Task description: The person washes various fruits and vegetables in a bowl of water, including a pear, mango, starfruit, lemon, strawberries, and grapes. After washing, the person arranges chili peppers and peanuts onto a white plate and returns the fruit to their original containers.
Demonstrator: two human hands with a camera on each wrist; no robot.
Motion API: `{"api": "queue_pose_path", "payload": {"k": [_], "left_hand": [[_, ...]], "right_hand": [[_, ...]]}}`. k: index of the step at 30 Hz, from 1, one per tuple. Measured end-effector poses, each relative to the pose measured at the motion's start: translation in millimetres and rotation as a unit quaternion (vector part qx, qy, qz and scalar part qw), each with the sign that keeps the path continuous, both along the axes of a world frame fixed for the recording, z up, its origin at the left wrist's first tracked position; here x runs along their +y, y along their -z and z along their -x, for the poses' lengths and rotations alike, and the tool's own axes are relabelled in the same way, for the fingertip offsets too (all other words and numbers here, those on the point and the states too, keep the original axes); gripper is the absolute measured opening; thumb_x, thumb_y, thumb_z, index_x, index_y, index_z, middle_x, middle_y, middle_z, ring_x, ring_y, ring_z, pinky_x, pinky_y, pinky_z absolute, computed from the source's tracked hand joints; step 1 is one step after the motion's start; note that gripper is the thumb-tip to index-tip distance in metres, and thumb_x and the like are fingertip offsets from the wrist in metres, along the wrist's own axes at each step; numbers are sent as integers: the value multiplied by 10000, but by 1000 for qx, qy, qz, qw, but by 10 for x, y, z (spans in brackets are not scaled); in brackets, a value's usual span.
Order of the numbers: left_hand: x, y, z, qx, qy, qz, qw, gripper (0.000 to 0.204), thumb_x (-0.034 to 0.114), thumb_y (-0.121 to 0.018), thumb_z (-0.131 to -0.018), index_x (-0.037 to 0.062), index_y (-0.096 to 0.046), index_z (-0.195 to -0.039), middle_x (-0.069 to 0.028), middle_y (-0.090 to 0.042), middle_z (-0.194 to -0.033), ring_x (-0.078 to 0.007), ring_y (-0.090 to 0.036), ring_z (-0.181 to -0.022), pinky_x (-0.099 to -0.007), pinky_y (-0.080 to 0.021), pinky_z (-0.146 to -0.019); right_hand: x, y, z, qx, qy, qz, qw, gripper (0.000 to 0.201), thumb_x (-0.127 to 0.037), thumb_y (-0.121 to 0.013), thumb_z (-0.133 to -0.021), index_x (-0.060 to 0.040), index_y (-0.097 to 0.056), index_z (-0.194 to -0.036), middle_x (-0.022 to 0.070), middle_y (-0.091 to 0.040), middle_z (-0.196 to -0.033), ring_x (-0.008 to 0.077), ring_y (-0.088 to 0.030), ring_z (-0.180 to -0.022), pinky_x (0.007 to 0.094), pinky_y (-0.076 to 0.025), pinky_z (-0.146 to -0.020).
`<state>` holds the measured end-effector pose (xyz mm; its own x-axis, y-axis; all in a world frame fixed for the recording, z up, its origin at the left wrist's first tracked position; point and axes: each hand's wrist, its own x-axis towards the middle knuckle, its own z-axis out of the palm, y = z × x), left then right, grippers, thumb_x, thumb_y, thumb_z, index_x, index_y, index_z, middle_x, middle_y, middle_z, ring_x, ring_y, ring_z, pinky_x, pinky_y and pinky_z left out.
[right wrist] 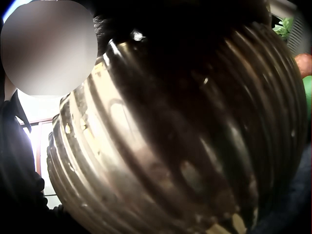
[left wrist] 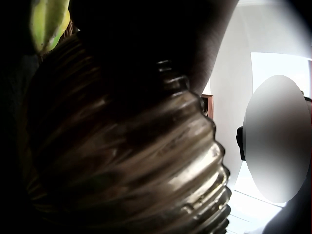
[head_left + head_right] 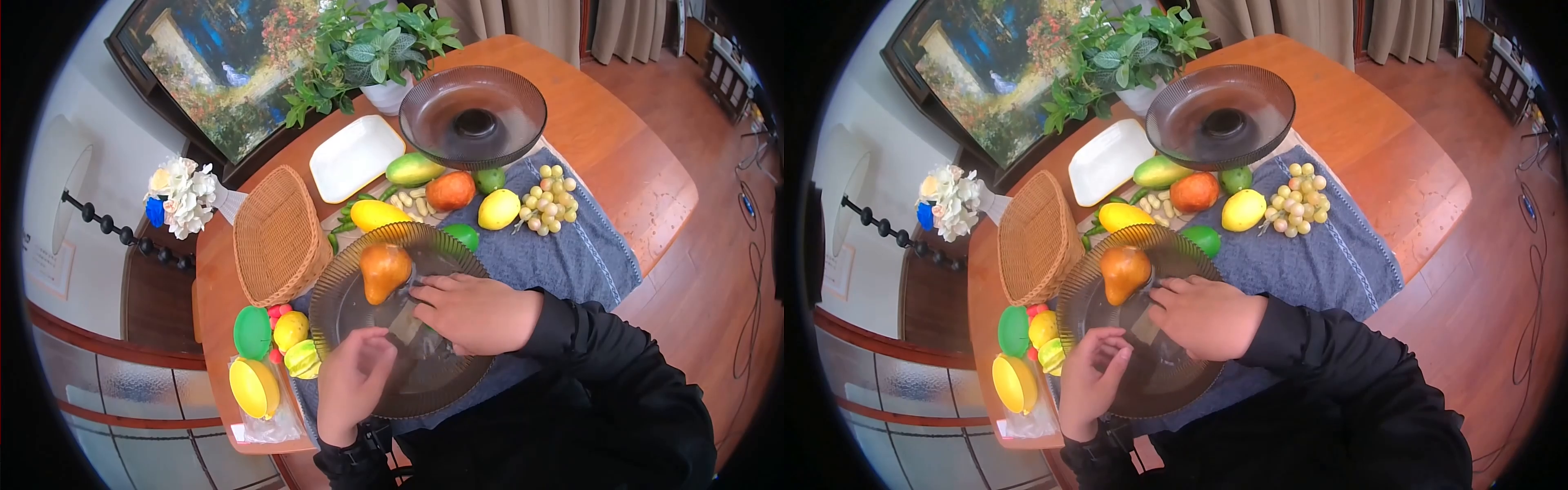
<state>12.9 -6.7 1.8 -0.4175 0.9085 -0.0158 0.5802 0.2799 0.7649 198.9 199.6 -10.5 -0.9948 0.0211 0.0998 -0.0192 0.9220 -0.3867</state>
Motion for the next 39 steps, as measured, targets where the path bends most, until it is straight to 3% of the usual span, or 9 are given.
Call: {"api": "queue_pose_path", "payload": {"k": [1, 5, 11, 16, 20, 22, 28, 32, 39], "left_hand": [[1, -3, -2, 0, 0, 1, 1000, 282, 131, -786, -1000, 70, -713, -1265, -55, -804, -997, -185, -776, -836, -309, -575, -757], [10, -30, -11, 2, 1, 3, 1000, 288, 125, -788, -995, 68, -713, -1267, -55, -805, -997, -188, -778, -837, -311, -576, -760], [11, -24, -8, 7, 3, 4, 1000, 293, 115, -786, -991, 63, -712, -1270, -59, -806, -1003, -191, -782, -846, -312, -578, -766], [10, -25, -3, -3, 1, 9, 1000, 297, 115, -787, -989, 63, -712, -1271, -65, -807, -1010, -196, -784, -852, -314, -579, -768], [17, -40, -13, 4, 2, 8, 1000, 296, 116, -786, -989, 63, -711, -1270, -68, -804, -1005, -198, -782, -849, -317, -577, -762], [16, -38, -14, 5, 1, 9, 1000, 294, 115, -786, -989, 63, -711, -1269, -69, -804, -1004, -198, -782, -849, -318, -577, -760], [12, -20, -5, 9, -1, 12, 1000, 298, 119, -792, -984, 62, -714, -1266, -72, -805, -1000, -197, -781, -838, -320, -577, -754], [12, -24, -8, 7, -3, 13, 1000, 303, 120, -797, -981, 62, -715, -1267, -74, -805, -997, -194, -781, -836, -321, -579, -753], [10, -22, -3, 11, 0, 11, 1000, 308, 105, -792, -973, 64, -713, -1268, -74, -805, -1002, -198, -787, -849, -322, -584, -761]], "right_hand": [[1, -7, -4, 16, 2, -14, 1000, 543, -168, -877, -827, -11, -670, -1303, 196, -653, -1368, 357, -603, -1361, 426, -534, -1106], [-32, -108, 21, -38, 27, -36, 998, 496, -158, -827, -862, -34, -661, -1313, 162, -612, -1386, 368, -563, -1340, 432, -489, -1138], [-11, -79, 29, -78, 16, 15, 997, 462, -210, -760, -980, -83, -675, -1417, 184, -642, -1327, 374, -650, -1212, 462, -583, -1002], [15, -236, 79, -152, -16, 63, 986, 479, -194, -709, -1027, -139, -660, -1501, 188, -628, -1486, 409, -677, -1282, 486, -623, -958], [12, -94, 38, -111, -6, 72, 991, 451, -189, -726, -1012, -119, -679, -1456, 184, -595, -1552, 398, -654, -1338, 482, -630, -953], [18, -63, 13, -24, -19, 27, 999, 423, -205, -774, -976, -92, -688, -1374, 157, -612, -1485, 374, -647, -1310, 474, -627, -955], [26, -75, 12, -29, -15, 39, 999, 392, -251, -838, -927, -70, -661, -1227, 117, -620, -1262, 345, -630, -1205, 466, -619, -943], [17, -63, 11, -29, -12, 43, 999, 393, -289, -830, -935, -80, -658, -1220, 127, -625, -1253, 359, -640, -1214, 479, -621, -922], [15, -224, 31, -89, 7, 94, 992, 530, -594, -587, -1088, -80, -704, -1132, 190, -747, -944, 458, -753, -868, 552, -612, -741]]}}
